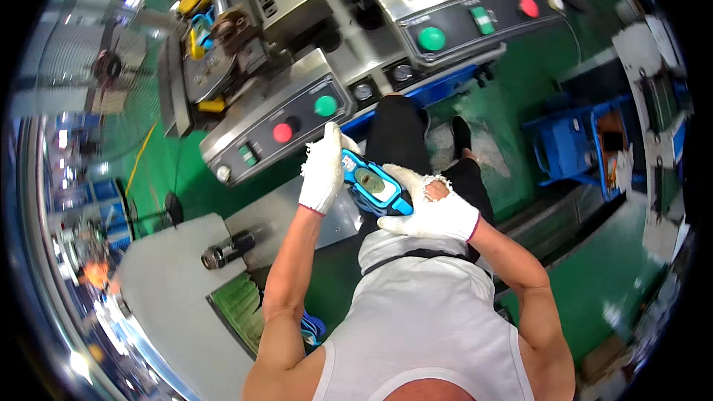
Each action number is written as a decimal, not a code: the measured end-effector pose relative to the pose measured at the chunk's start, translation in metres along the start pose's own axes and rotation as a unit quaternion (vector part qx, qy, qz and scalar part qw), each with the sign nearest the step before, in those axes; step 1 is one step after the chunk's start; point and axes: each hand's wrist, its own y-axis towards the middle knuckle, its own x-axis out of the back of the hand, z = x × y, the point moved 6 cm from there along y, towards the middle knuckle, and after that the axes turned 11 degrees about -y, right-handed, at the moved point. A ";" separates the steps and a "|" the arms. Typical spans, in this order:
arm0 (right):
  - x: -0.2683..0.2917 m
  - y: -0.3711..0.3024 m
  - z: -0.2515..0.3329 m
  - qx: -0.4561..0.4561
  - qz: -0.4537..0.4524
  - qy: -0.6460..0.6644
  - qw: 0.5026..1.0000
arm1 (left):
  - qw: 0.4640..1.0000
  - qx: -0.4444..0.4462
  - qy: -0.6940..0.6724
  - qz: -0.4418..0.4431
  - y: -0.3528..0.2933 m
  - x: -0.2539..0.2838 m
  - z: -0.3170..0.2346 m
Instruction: The person picks up shoes from a conveyor belt, places them into a lasting machine to shape them, and then places the finished shoes back onto the belt.
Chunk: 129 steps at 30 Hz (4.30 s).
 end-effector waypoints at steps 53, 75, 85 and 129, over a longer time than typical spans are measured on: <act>-0.029 -0.065 -0.029 -0.026 -0.060 0.119 0.991 | 0.944 -0.246 0.195 0.105 -0.086 -0.054 0.004; -0.061 0.005 -0.039 -0.122 0.076 0.126 0.981 | 0.866 -0.121 0.450 -0.180 -0.116 0.286 0.158; -0.102 0.065 0.034 -0.033 0.212 0.073 0.974 | 0.838 -0.092 0.235 -0.484 -0.199 0.286 0.219; -0.130 0.057 0.020 0.020 0.297 -0.024 0.954 | 0.768 0.089 0.232 -0.590 -0.401 0.162 0.324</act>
